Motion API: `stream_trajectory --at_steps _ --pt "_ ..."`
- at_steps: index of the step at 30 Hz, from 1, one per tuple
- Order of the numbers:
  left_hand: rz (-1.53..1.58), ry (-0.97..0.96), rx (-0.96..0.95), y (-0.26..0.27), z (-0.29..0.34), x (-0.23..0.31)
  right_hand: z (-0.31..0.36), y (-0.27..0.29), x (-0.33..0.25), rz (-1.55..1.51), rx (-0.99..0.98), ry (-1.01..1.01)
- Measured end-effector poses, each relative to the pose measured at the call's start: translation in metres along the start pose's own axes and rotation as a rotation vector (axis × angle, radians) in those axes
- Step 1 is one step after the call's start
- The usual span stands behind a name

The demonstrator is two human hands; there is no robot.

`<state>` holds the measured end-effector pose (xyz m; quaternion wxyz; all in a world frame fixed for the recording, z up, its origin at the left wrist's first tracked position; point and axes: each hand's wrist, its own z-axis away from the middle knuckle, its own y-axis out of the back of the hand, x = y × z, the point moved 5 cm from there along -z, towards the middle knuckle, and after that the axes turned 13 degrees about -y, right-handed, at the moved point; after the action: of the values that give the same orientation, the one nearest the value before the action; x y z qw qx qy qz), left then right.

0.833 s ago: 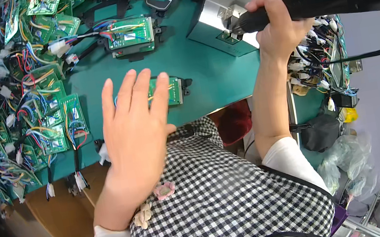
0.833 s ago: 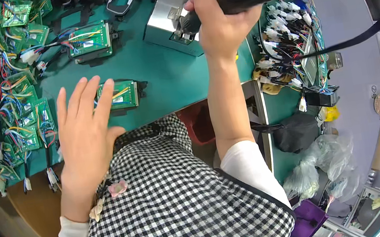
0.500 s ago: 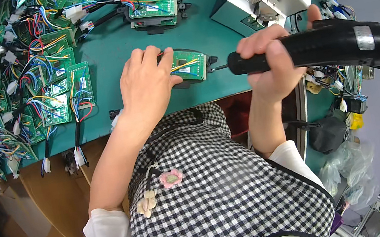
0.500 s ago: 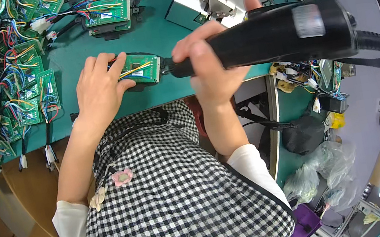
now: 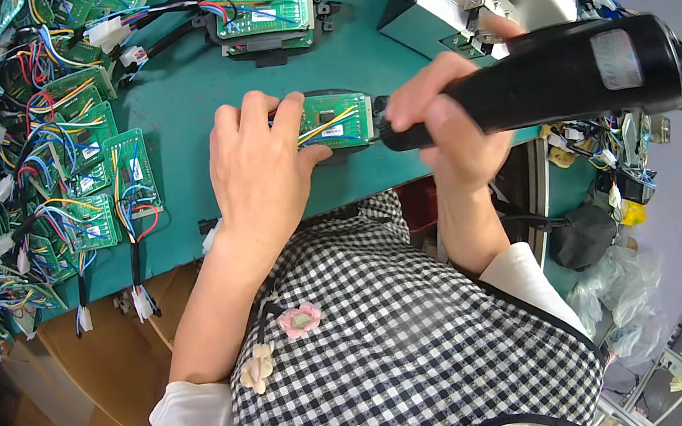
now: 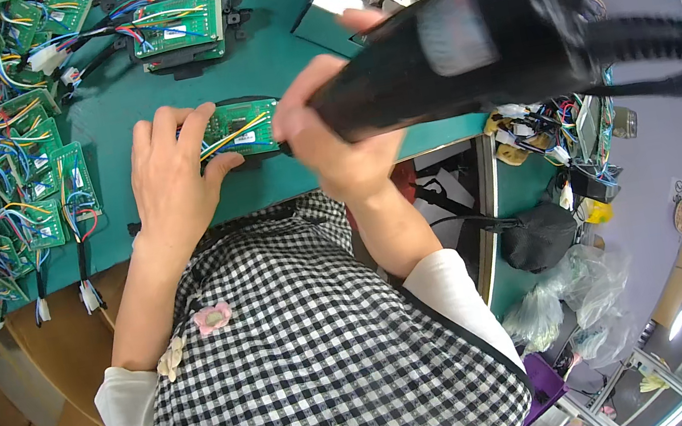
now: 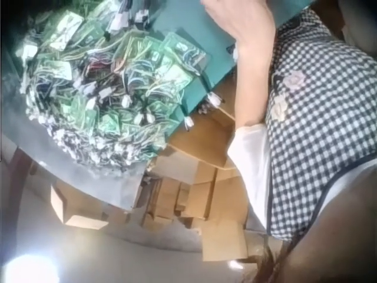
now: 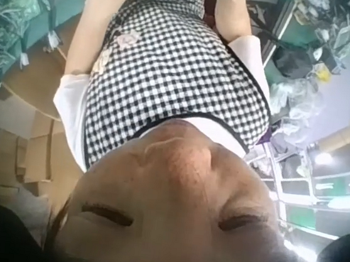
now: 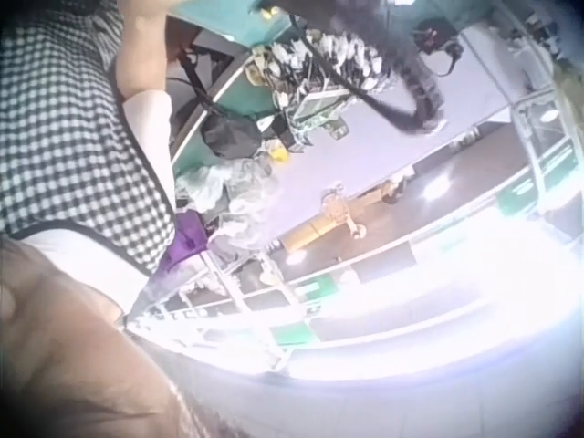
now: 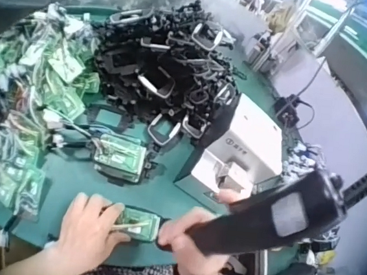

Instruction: The person assembles small electronic circuit boards into plastic housings by securing them with screws using an electric screwdriver.

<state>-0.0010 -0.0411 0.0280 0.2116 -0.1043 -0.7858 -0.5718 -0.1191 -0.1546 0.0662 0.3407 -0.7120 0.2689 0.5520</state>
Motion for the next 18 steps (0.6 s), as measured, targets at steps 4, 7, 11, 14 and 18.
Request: stream_trajectory --at_steps 4,7,11,14,18 --pt "-0.042 0.004 0.036 -0.002 -0.002 0.004 -0.003 -0.017 0.009 0.081 -0.299 -0.077" --pt "-0.047 0.004 0.037 -0.002 -0.001 0.004 -0.004 -0.012 0.007 0.104 -0.301 -0.039" --pt "-0.058 0.019 0.005 0.002 0.001 0.005 -0.015 0.020 -0.030 0.103 0.056 0.269" --pt "-0.115 -0.027 -0.027 0.014 0.004 0.003 -0.038 0.050 -0.091 -0.015 0.218 0.496" --pt "-0.121 0.021 -0.072 0.012 0.011 -0.009 -0.065 0.046 -0.067 0.222 0.294 0.433"
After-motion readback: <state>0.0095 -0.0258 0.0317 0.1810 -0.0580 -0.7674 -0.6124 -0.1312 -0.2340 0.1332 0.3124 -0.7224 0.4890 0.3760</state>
